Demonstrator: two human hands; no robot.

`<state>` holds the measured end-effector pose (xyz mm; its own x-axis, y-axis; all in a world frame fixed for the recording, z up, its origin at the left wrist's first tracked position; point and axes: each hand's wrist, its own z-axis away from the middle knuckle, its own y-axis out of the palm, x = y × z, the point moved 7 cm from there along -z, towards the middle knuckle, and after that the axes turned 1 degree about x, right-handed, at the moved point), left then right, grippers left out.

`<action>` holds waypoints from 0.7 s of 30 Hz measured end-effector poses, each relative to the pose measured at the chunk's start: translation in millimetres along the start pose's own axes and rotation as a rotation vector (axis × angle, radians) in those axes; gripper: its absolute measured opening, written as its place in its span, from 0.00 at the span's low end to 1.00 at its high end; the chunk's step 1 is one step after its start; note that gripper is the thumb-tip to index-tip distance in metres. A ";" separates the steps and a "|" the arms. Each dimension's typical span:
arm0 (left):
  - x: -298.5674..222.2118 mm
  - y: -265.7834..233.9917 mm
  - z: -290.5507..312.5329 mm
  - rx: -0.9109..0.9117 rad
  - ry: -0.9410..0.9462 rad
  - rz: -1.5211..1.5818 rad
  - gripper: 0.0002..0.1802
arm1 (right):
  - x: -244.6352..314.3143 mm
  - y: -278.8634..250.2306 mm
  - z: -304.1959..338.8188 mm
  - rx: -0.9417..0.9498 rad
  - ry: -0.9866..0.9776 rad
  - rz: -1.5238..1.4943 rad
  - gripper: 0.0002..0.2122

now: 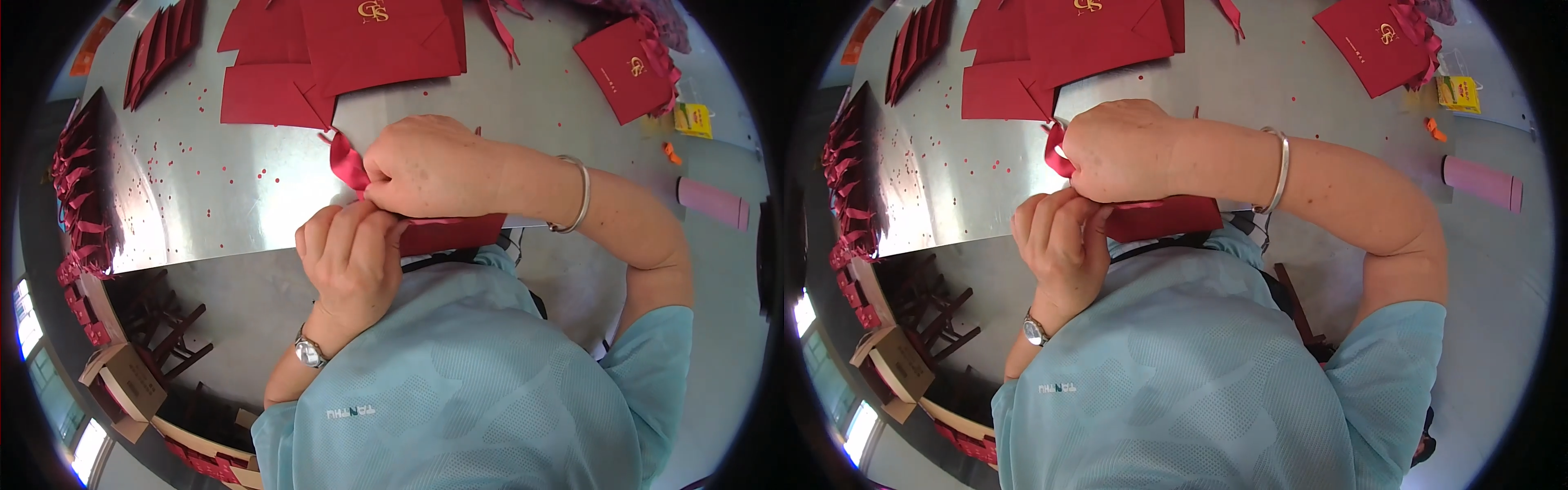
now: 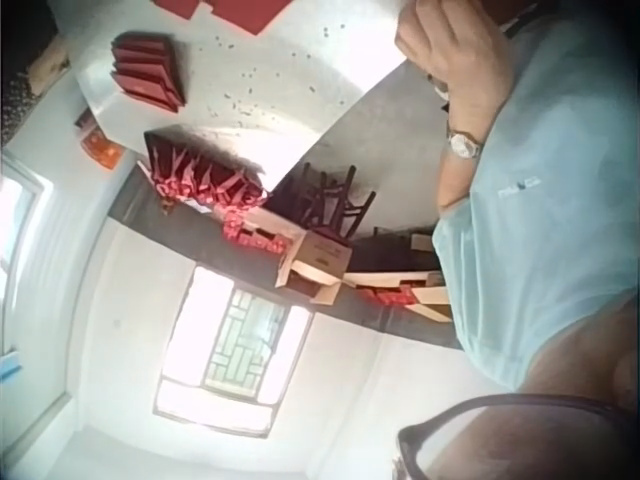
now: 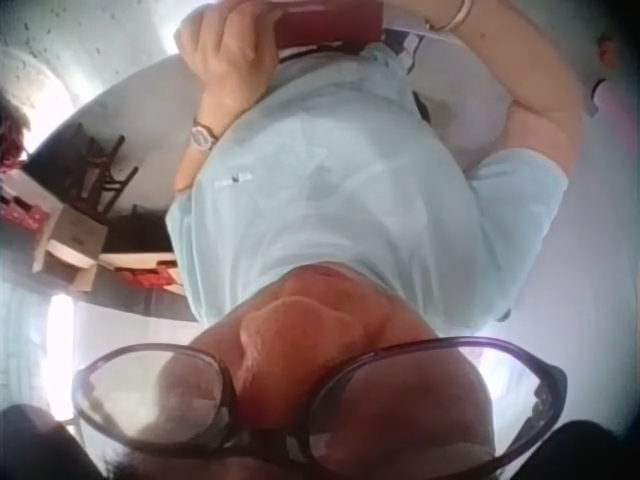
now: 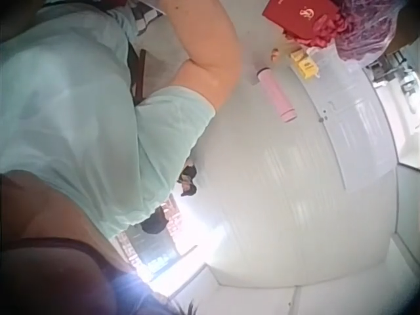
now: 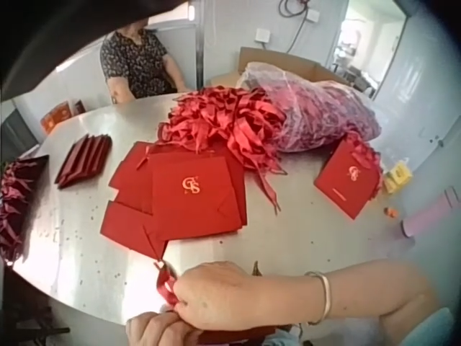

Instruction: Assembling red gift bags by threading and tying pink ribbons.

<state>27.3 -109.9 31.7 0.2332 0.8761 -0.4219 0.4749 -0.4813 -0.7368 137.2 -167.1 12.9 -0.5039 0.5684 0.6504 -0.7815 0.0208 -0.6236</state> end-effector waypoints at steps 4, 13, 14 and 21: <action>11.1 10.4 -4.9 0.124 -0.029 0.033 0.11 | -4.7 5.2 -6.3 -0.138 -0.105 0.152 0.12; 29.7 15.2 -16.9 0.385 -0.317 0.426 0.09 | -11.6 1.5 -15.3 -0.136 -0.168 0.213 0.12; 28.5 14.0 -18.4 0.386 -0.315 0.428 0.09 | -14.5 1.5 -16.4 -0.118 -0.153 0.178 0.11; 25.1 11.2 -15.3 0.360 -0.195 0.310 0.07 | -20.8 -53.7 17.6 -0.480 -0.227 -0.258 0.14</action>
<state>51.4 -92.9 20.9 0.1378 0.6859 -0.7145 0.0783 -0.7267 -0.6825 183.1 -194.5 40.5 -0.4269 0.3063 0.8509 -0.6623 0.5348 -0.5248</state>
